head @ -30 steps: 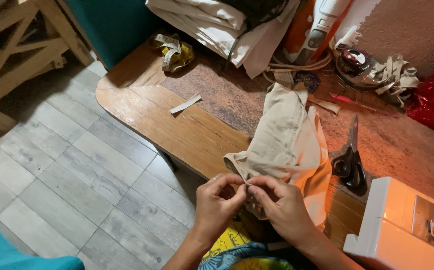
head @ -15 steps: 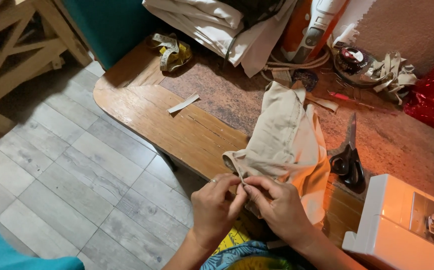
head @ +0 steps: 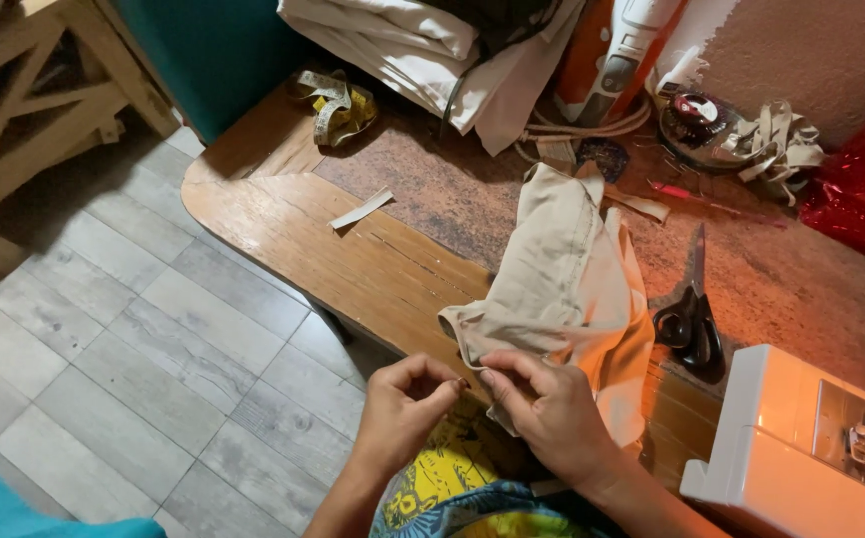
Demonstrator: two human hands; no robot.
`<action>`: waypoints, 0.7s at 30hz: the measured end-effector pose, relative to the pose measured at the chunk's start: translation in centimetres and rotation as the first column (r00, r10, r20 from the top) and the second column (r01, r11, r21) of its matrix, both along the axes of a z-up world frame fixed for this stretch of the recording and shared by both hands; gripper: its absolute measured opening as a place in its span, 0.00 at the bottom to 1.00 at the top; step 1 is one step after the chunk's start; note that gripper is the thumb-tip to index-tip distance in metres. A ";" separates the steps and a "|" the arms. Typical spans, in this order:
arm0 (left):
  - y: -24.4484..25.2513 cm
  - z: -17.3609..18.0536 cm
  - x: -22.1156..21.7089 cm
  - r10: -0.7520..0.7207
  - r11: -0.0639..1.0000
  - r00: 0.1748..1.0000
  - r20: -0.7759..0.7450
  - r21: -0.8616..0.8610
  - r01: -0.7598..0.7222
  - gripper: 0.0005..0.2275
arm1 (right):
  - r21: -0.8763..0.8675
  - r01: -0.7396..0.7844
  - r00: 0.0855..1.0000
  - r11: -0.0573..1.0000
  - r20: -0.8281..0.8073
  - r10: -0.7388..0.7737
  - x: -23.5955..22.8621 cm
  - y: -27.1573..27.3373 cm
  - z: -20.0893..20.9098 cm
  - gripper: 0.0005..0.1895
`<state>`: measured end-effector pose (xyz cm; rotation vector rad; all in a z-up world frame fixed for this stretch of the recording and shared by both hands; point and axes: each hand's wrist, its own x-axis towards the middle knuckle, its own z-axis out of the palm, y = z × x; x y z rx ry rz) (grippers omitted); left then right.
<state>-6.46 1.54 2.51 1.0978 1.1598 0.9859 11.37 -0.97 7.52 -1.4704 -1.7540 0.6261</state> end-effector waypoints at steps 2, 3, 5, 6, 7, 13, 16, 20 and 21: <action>0.4 -0.4 -0.1 -0.049 0.998 0.995 0.084 -0.027 0.051 0.03 | -0.001 -0.014 1.000 1.000 0.021 0.014 -0.2 0.0 0.0 0.10; 0.5 -0.7 -0.3 -0.087 0.994 0.982 0.168 -0.052 0.097 0.02 | -0.004 -0.035 0.999 0.999 0.041 0.035 -0.4 0.0 0.0 0.12; 0.6 -0.6 0.0 -0.115 0.991 0.974 0.195 -0.042 0.125 0.02 | -0.002 -0.035 0.998 0.999 0.046 0.035 -0.5 0.0 0.0 0.10; 0.7 -0.5 0.1 -0.144 0.988 0.965 0.221 -0.030 0.154 0.02 | 0.001 -0.033 0.998 0.999 0.051 0.033 -0.5 0.0 0.0 0.09; 0.7 -0.6 0.2 -0.143 0.988 0.965 0.221 -0.030 0.154 0.02 | 0.000 -0.033 0.998 0.999 0.052 0.033 -0.5 0.1 0.1 0.09; 0.7 0.3 0.0 -0.051 0.987 0.996 0.080 0.154 0.038 0.06 | 0.050 0.009 0.997 0.999 0.076 -0.013 0.2 0.4 -0.6 0.07; 1.3 -1.1 -2.2 -0.051 0.993 0.949 0.311 -0.085 0.082 0.08 | -0.003 0.070 0.994 0.998 0.087 -0.069 0.5 0.3 -0.7 0.08; 2.7 -0.1 -6.5 -0.072 0.987 0.887 -0.456 -0.161 -0.002 0.04 | 0.008 -0.009 1.000 1.000 0.018 0.009 0.2 -0.2 0.0 0.10; 3.0 1.4 -7.2 -0.117 0.981 0.538 -0.834 -0.183 -0.070 0.09 | -0.004 -0.062 0.998 0.998 -0.004 0.062 0.0 -0.4 0.3 0.12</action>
